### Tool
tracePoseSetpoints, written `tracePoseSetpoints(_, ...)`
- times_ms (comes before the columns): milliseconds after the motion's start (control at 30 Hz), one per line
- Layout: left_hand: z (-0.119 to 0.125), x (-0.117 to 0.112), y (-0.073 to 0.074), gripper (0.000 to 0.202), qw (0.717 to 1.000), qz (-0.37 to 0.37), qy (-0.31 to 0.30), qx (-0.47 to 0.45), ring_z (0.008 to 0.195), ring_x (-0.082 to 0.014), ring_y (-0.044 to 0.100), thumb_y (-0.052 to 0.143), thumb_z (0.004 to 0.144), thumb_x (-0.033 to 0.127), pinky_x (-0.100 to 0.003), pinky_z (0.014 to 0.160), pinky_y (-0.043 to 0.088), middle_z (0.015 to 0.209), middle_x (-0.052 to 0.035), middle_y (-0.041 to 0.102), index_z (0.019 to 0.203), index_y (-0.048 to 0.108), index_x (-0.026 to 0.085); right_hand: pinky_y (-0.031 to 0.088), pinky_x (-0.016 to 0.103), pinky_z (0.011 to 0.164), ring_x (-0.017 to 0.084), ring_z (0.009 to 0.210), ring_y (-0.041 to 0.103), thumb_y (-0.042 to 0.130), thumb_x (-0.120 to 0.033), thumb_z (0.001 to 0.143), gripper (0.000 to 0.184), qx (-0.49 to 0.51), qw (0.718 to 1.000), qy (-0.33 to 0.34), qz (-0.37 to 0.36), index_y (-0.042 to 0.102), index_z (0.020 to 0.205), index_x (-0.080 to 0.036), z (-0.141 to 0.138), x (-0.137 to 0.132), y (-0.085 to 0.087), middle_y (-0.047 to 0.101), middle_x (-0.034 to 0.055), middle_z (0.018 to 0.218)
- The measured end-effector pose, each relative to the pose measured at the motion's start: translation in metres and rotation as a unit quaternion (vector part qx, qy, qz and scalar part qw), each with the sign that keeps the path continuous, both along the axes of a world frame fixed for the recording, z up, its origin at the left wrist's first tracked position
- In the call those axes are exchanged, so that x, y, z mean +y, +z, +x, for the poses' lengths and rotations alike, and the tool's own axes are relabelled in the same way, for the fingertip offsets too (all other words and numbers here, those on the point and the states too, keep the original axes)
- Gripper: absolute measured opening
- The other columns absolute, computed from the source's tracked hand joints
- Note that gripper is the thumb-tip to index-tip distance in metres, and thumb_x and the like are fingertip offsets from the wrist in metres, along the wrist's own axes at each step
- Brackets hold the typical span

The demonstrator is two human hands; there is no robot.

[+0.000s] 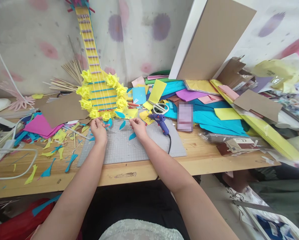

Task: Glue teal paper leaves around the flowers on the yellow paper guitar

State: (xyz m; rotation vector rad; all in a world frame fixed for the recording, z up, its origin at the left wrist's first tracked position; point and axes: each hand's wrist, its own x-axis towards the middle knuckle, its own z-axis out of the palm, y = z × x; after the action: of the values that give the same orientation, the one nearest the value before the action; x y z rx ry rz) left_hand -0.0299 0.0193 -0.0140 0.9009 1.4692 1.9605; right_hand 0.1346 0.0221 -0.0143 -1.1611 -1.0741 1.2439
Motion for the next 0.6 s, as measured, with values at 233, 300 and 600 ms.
tracePoseSetpoints(233,0.001,0.000,0.004,0.038,0.999,0.001,-0.036,-0.014,0.042,-0.0072,0.034,0.048,0.080,0.057,-0.023,0.050,0.043,0.049,0.0083,0.034,0.081,0.052,0.019,0.033,0.023,0.049,0.007,0.047,0.041,0.066,-0.053,0.058,0.037,0.019,1.000,0.015,-0.006,0.054,0.068,-0.019,-0.003,0.000,-0.001,0.052,-0.0046,0.057)
tracePoseSetpoints(300,0.003,0.002,0.003,0.037,0.999,0.011,-0.034,-0.018,0.046,-0.0079,0.040,0.054,0.077,0.056,-0.024,0.053,0.045,0.053,0.0070,0.040,0.082,0.052,0.020,0.032,0.023,0.049,0.007,0.048,0.041,0.065,-0.051,0.060,0.035,0.019,0.999,0.025,-0.006,0.056,0.070,-0.019,-0.003,-0.002,0.001,0.053,-0.0043,0.057)
tracePoseSetpoints(600,0.021,-0.003,0.004,0.057,0.981,-0.011,-0.185,-0.049,0.088,-0.0150,0.062,0.079,0.057,0.040,-0.029,0.082,0.047,0.091,-0.0031,0.062,0.102,0.050,0.023,0.034,0.024,0.051,0.009,0.050,0.042,0.060,-0.052,0.065,0.034,-0.015,0.999,0.049,0.013,0.059,0.075,-0.020,-0.004,0.000,0.006,0.053,-0.0037,0.058)
